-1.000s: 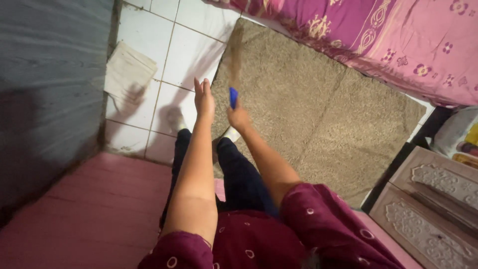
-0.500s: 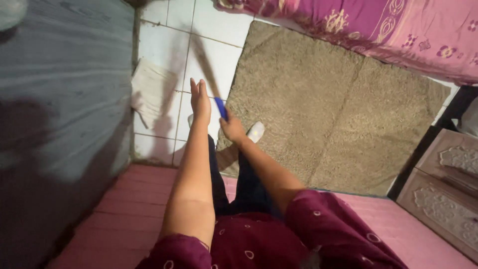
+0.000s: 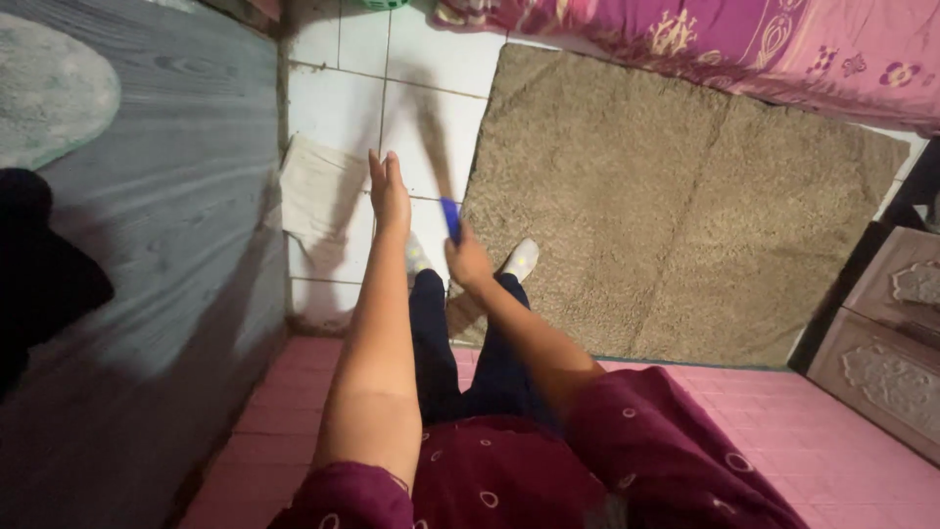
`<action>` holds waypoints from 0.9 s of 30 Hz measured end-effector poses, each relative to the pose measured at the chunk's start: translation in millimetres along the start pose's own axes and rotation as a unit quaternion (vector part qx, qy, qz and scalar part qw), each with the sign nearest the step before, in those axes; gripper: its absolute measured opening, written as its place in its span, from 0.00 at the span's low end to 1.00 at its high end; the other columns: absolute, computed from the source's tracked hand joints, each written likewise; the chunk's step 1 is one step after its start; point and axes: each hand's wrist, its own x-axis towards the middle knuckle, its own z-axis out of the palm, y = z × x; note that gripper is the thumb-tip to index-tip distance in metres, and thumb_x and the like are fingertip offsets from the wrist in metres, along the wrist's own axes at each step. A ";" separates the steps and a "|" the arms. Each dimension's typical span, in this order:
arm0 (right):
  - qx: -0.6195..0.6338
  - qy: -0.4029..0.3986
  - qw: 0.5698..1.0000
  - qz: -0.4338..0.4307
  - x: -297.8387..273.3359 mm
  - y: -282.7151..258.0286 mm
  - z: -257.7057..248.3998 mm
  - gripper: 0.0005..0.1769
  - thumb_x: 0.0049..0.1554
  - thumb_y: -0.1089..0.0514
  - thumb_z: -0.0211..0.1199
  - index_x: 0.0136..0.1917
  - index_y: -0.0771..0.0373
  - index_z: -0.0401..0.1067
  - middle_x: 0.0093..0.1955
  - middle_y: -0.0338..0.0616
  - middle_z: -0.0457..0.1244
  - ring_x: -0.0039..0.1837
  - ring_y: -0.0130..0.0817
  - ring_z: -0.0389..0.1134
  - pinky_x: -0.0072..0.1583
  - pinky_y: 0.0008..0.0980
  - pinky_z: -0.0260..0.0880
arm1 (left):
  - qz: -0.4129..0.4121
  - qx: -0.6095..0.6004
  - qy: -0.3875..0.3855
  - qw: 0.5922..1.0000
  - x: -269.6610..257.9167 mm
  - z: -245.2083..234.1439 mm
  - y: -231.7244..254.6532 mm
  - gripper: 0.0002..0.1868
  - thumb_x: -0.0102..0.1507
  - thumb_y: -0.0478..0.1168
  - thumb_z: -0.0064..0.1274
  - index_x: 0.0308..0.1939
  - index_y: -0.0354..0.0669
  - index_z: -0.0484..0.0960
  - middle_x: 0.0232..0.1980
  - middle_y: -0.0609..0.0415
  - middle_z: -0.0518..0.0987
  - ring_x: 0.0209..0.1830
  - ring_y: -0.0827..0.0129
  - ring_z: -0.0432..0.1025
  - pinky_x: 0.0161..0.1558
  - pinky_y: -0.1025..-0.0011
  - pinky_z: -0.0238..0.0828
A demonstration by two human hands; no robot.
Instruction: The person is seen cleaning the room by sweeping the bed and floor with a broom.
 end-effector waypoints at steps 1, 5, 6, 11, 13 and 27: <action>-0.001 -0.002 1.000 0.001 3.6 -1.1 -3.0 0.35 0.61 0.48 0.57 0.77 0.61 0.55 0.60 0.69 0.66 0.61 0.63 0.69 0.63 0.53 0.68 | -0.002 0.000 0.001 1.000 2.1 -2.7 -6.9 0.44 0.69 0.64 0.35 0.81 0.40 0.49 0.79 0.40 0.61 0.80 0.53 0.57 0.75 0.65 0.51; -0.015 0.023 0.997 0.071 42.3 -4.8 13.5 0.42 0.59 0.50 0.54 0.81 0.62 0.45 0.55 0.72 0.67 0.57 0.67 0.69 0.60 0.56 0.68 | 0.025 0.007 0.008 1.000 17.6 -8.4 -34.5 0.43 0.72 0.62 0.37 0.81 0.38 0.48 0.83 0.39 0.52 0.82 0.52 0.48 0.76 0.63 0.44; -0.024 -0.014 0.997 0.068 55.7 -4.2 25.0 0.42 0.58 0.50 0.54 0.81 0.62 0.46 0.54 0.72 0.67 0.56 0.67 0.70 0.60 0.56 0.69 | 0.033 0.034 0.012 0.999 20.8 -9.3 -43.1 0.42 0.73 0.62 0.36 0.81 0.38 0.49 0.83 0.39 0.51 0.83 0.51 0.46 0.76 0.62 0.42; -0.026 -0.092 0.988 -0.123 87.2 -76.0 52.5 0.38 0.57 0.45 0.59 0.75 0.62 0.56 0.54 0.70 0.68 0.57 0.65 0.70 0.59 0.55 0.69 | -0.011 -0.049 0.022 0.999 13.3 -24.8 -22.5 0.43 0.70 0.61 0.40 0.80 0.39 0.51 0.79 0.40 0.62 0.78 0.55 0.59 0.74 0.65 0.53; -0.034 -0.110 0.981 -0.158 84.2 -86.5 46.4 0.38 0.56 0.45 0.60 0.74 0.62 0.57 0.54 0.69 0.68 0.56 0.65 0.70 0.58 0.54 0.69 | 0.003 -0.053 0.019 0.998 9.3 -32.1 -31.4 0.42 0.71 0.60 0.40 0.80 0.37 0.52 0.79 0.40 0.61 0.79 0.54 0.58 0.74 0.65 0.53; -0.191 -0.186 0.957 -0.118 91.4 -91.5 -15.1 0.27 0.56 0.48 0.58 0.67 0.56 0.71 0.54 0.61 0.70 0.57 0.58 0.71 0.60 0.49 0.70 | -0.044 -0.106 0.035 0.993 6.7 -61.4 -10.5 0.46 0.66 0.63 0.40 0.80 0.42 0.47 0.82 0.43 0.53 0.78 0.54 0.55 0.70 0.63 0.58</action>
